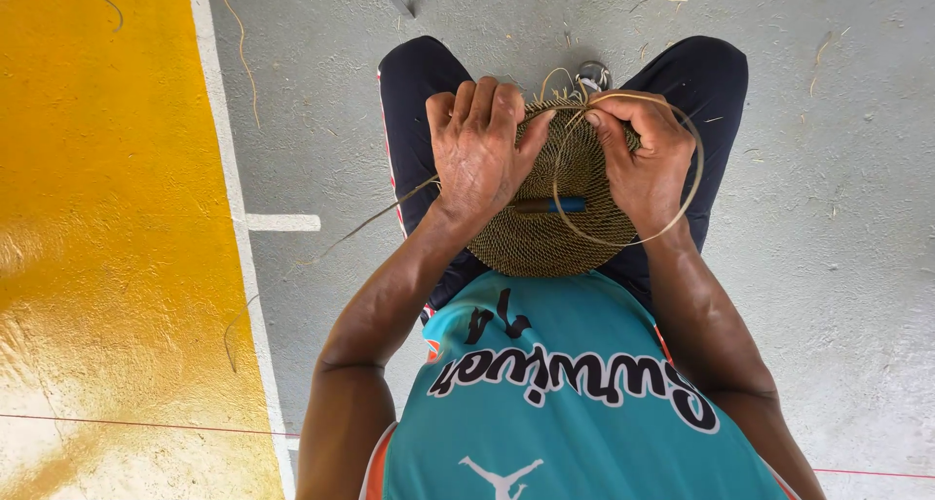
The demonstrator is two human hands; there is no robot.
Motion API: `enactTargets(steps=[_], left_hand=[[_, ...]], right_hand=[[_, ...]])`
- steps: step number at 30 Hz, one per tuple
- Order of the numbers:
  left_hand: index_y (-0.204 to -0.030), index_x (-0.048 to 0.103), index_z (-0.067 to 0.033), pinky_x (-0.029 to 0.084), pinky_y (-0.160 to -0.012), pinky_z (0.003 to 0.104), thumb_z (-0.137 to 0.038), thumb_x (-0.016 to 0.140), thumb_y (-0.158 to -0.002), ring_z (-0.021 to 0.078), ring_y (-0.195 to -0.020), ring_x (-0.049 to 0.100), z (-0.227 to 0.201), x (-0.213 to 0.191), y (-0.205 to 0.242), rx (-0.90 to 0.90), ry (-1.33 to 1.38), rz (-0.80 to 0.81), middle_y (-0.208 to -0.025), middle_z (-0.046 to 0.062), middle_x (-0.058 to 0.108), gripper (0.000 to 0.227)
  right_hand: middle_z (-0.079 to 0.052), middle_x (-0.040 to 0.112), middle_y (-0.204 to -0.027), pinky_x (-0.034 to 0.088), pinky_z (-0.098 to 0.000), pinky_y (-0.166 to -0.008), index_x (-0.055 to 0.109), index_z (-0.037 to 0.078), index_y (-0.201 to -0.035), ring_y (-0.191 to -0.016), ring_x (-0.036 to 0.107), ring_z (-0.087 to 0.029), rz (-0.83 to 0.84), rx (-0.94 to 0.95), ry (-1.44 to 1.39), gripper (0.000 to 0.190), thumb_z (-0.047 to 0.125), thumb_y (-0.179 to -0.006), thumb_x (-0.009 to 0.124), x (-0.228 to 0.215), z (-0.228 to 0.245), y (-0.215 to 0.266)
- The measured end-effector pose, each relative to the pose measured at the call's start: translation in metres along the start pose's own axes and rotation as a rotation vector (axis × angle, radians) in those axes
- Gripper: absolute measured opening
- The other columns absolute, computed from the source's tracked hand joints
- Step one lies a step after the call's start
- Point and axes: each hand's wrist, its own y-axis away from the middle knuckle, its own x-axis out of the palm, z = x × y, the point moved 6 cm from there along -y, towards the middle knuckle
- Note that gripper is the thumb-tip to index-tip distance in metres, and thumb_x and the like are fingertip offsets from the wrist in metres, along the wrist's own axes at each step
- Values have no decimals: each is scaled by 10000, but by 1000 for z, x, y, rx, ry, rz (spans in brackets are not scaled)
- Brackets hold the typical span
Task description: Manually weave a small basket using straw-like fiber and a handheld needle tool.
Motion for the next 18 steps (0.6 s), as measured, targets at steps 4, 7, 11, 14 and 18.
enactTargets(steps=[4, 7, 11, 14, 18], left_hand=[[-945, 595, -62, 392, -827, 454, -319, 820, -916, 203, -790, 570, -1, -7, 3, -30, 27, 21, -849, 42, 590, 343], [-1059, 615, -82, 401, -877, 448, -241, 770, -961, 196, -851, 590, 1, -14, 3, -79, 86, 59, -910, 32, 599, 242], [-1242, 633, -75, 436, -820, 431, -125, 744, -949, 217, -908, 597, 4, -27, -2, -66, 147, 124, -982, 49, 578, 317], [-1199, 634, -119, 499, -820, 393, -105, 752, -957, 221, -940, 601, 7, -21, -6, -12, 234, 147, -1029, 46, 567, 270], [-1069, 609, -117, 553, -828, 394, -136, 767, -932, 235, -963, 607, 1, -8, -21, 106, 306, 154, -1031, 49, 586, 209]], right_hand=[[-111, 757, -1097, 607, -311, -868, 738, 6, -1080, -1023, 734, -198, 8, -9, -17, 77, -1, -1015, 780, 2, -3, 0], [-114, 751, -1110, 600, -317, -897, 727, -5, -1099, -1036, 728, -196, 4, -25, -31, 89, 0, -1025, 776, 1, 1, -2], [-104, 756, -1099, 607, -292, -869, 737, 16, -1084, -1023, 732, -186, 47, 7, -23, 89, 1, -1007, 780, 1, -7, -5], [-110, 744, -1128, 593, -289, -874, 720, 13, -1117, -1031, 724, -189, 107, 10, -30, 132, -15, -1000, 774, -2, -10, -9], [-135, 707, -1234, 576, -308, -969, 674, -14, -1226, -1138, 697, -191, 210, -28, -109, 227, -62, -1010, 724, -2, -16, -9]])
